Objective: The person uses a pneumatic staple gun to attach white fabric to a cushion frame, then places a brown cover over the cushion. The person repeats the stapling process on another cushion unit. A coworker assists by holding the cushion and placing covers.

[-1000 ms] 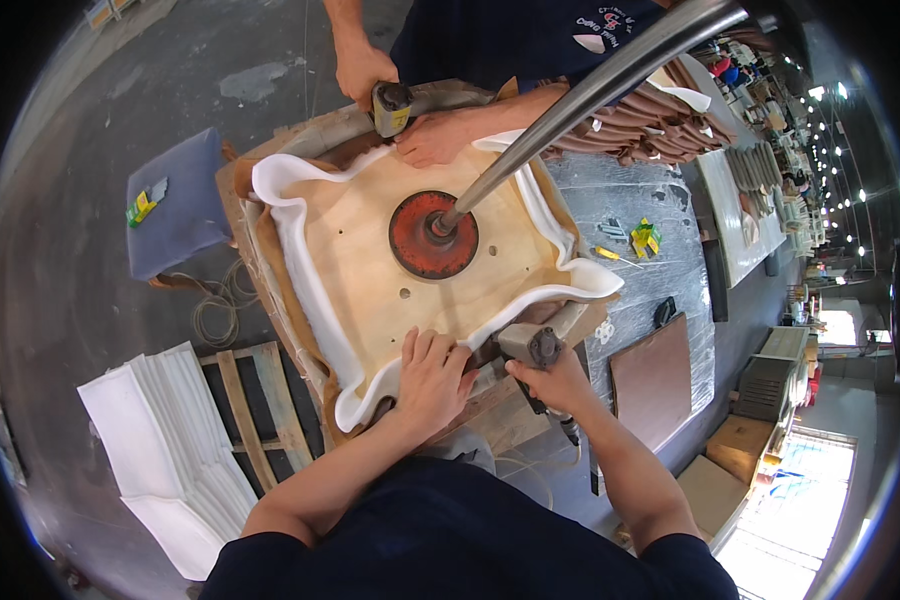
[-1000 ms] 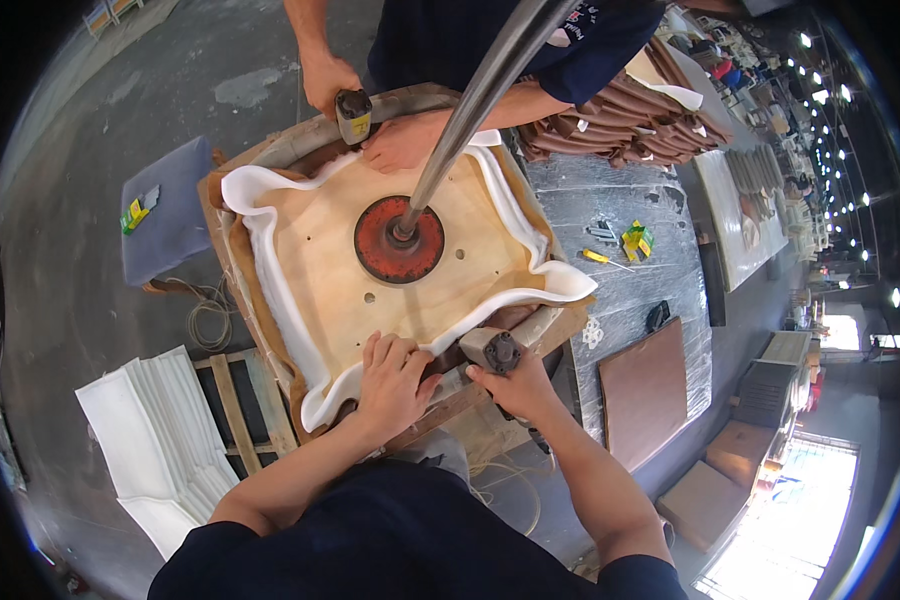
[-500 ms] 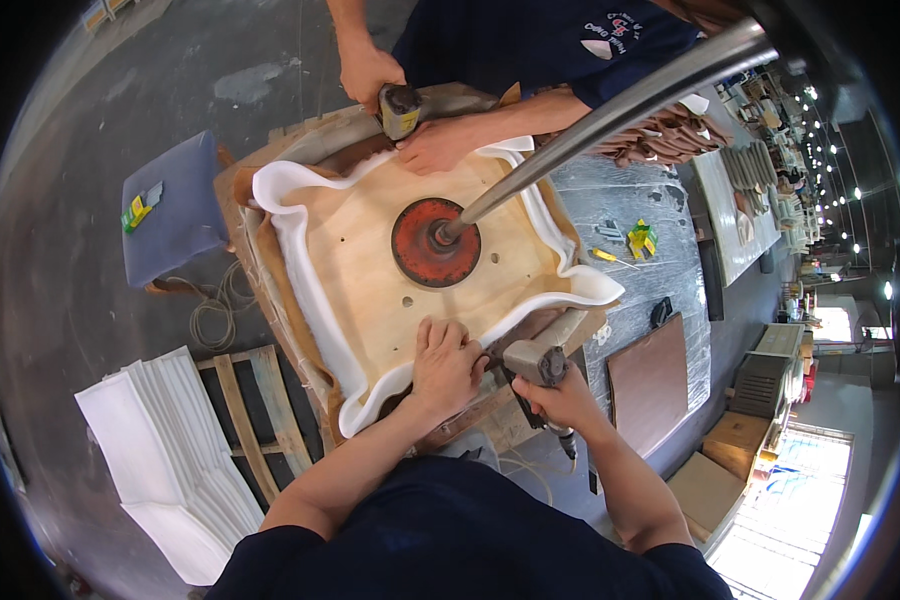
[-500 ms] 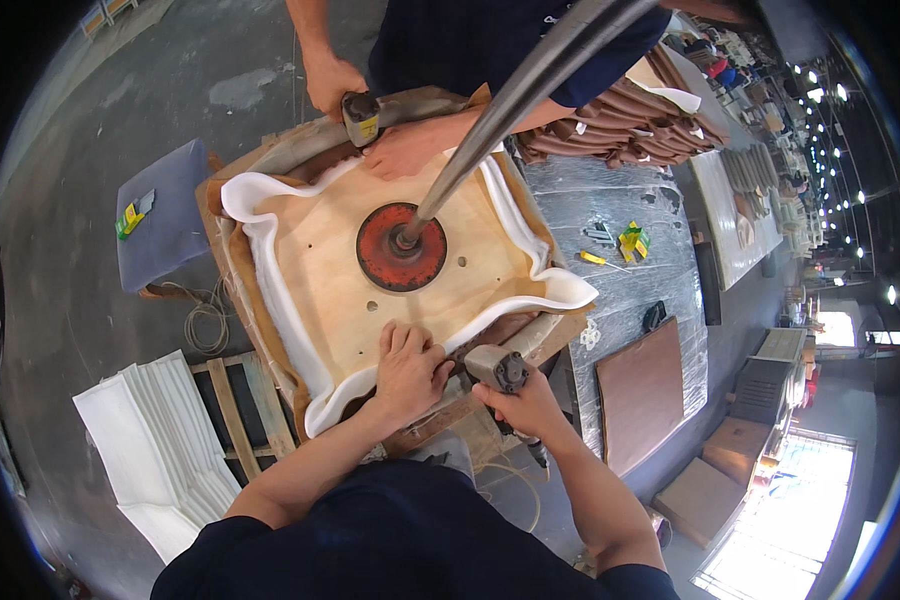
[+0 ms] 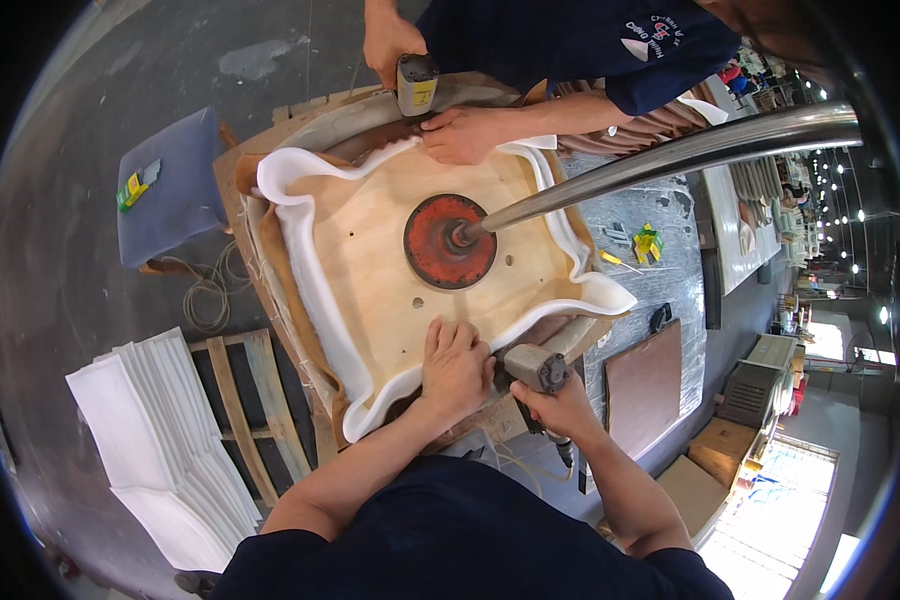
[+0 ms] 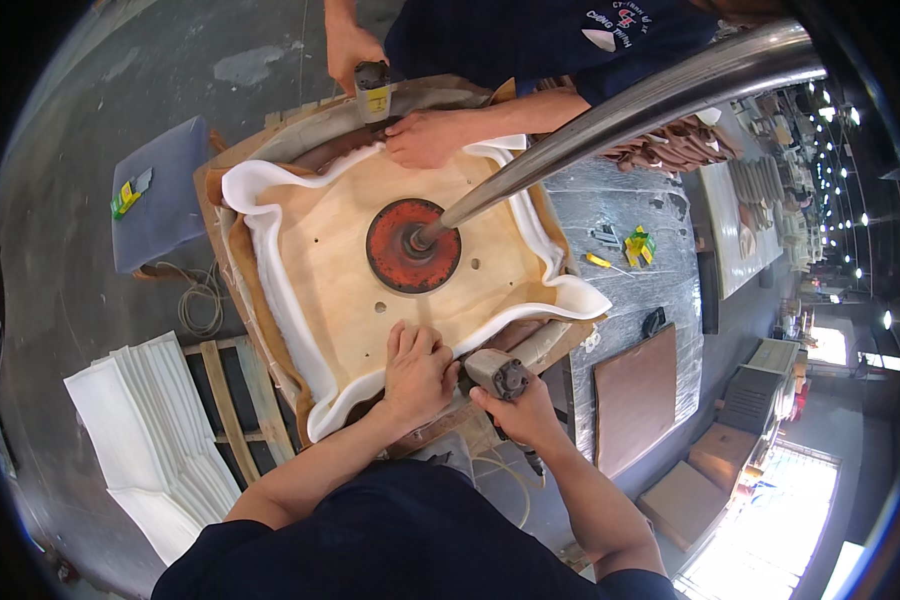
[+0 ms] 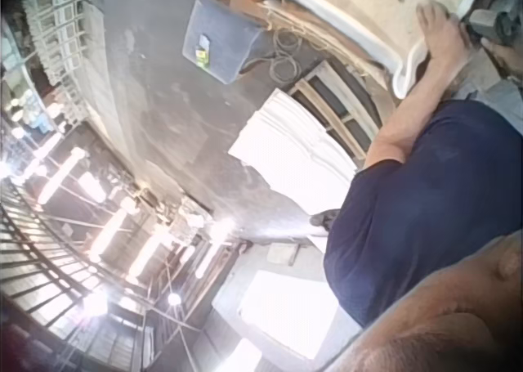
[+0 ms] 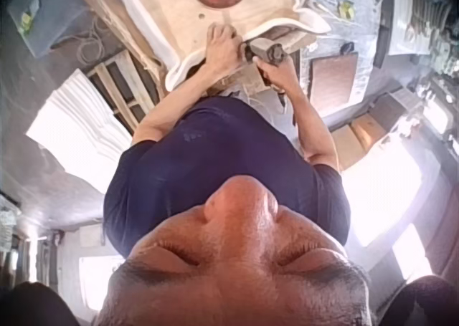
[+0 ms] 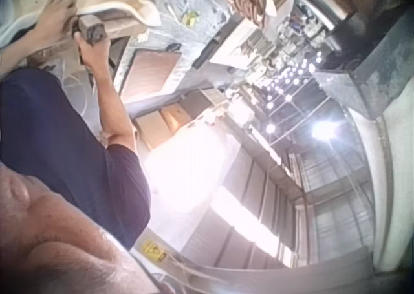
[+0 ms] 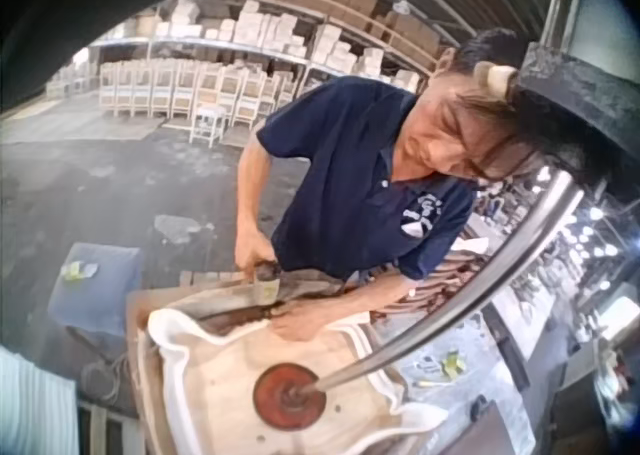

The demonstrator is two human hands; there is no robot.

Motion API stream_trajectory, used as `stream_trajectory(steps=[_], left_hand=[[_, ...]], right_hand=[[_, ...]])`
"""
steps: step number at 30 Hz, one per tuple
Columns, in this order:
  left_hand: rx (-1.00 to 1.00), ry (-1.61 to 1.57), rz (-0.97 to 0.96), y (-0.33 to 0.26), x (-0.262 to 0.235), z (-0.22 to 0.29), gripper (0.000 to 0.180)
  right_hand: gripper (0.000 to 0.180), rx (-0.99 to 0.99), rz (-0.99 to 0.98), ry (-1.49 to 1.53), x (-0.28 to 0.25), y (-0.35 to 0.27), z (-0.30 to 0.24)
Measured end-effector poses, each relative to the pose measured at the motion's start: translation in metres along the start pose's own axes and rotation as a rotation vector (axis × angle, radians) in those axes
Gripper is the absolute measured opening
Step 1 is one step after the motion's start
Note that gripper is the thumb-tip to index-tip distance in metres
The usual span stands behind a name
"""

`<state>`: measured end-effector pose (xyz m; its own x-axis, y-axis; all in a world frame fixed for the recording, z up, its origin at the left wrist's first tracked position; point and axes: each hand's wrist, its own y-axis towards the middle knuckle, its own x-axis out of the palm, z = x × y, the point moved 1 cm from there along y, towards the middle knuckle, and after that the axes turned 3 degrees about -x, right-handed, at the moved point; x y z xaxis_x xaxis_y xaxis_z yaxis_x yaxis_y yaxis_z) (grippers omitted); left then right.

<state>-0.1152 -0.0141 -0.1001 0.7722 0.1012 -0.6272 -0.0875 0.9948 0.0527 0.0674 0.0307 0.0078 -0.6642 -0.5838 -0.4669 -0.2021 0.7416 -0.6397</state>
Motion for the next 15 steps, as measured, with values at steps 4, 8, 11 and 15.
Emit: stream_trajectory(steps=[4,8,11,15], left_hand=[[0.000,0.059,-0.049,-0.001,-0.007,-0.002,0.024],[0.006,0.132,-0.048,-0.013,-0.025,-0.003,0.034],[0.051,0.122,-0.006,-0.010,-0.019,-0.006,0.031],[0.031,0.055,-0.051,-0.003,-0.012,-0.010,0.023]], right_hand=[[0.051,-0.151,0.055,-0.094,0.005,0.006,0.014],[0.051,-0.180,0.066,-0.090,0.006,0.006,0.015],[0.053,-0.040,-0.008,-0.037,0.000,0.003,0.001],[0.059,-0.021,0.001,0.096,0.003,-0.008,0.007]])
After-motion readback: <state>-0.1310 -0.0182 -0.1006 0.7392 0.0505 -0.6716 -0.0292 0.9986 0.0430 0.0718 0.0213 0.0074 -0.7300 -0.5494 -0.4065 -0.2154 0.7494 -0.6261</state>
